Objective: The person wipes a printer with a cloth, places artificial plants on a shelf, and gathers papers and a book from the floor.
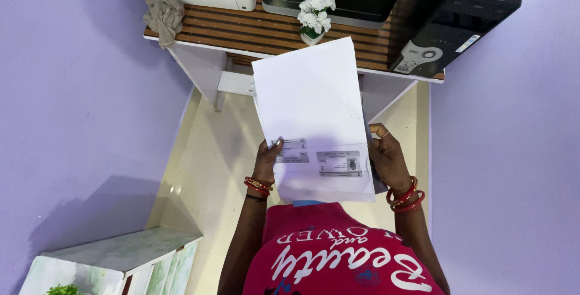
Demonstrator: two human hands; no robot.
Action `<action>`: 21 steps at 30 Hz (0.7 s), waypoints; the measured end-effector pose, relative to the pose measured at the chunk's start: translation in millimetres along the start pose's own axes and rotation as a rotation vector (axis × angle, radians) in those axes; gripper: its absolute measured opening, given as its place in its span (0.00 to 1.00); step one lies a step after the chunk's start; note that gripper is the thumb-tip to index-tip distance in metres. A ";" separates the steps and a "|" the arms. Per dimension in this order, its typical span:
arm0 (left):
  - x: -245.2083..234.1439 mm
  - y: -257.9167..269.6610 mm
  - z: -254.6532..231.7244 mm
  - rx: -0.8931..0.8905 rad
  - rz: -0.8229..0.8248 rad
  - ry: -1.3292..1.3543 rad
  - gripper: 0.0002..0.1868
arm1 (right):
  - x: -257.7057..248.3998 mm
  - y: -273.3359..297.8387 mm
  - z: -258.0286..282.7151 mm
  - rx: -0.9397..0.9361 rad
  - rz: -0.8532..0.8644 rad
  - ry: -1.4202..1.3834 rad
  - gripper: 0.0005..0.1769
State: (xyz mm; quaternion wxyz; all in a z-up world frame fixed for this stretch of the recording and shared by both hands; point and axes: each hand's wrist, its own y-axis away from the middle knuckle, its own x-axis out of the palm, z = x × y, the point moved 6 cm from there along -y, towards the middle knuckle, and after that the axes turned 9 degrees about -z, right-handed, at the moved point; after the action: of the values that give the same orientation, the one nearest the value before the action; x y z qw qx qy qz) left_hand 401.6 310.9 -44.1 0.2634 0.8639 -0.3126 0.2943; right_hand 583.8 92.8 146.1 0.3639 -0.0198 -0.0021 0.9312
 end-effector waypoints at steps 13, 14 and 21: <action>16.8 7.3 -24.1 -0.021 -0.025 0.112 0.09 | -75.5 10.8 12.2 -0.118 -0.324 -0.307 0.19; 12.3 6.1 -27.9 0.003 -0.046 0.135 0.09 | -81.4 12.1 13.3 -0.116 -0.329 -0.306 0.19; -20.9 3.2 -56.7 0.231 -0.312 0.034 0.09 | -112.2 27.1 74.7 -0.271 -0.639 -0.076 0.20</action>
State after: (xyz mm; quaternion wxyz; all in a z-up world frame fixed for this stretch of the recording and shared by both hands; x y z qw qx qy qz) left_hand 366.7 353.0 -18.3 0.2104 0.9212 -0.1345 0.2984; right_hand 645.0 -2.3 224.2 0.6307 -0.0314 -0.1455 0.7616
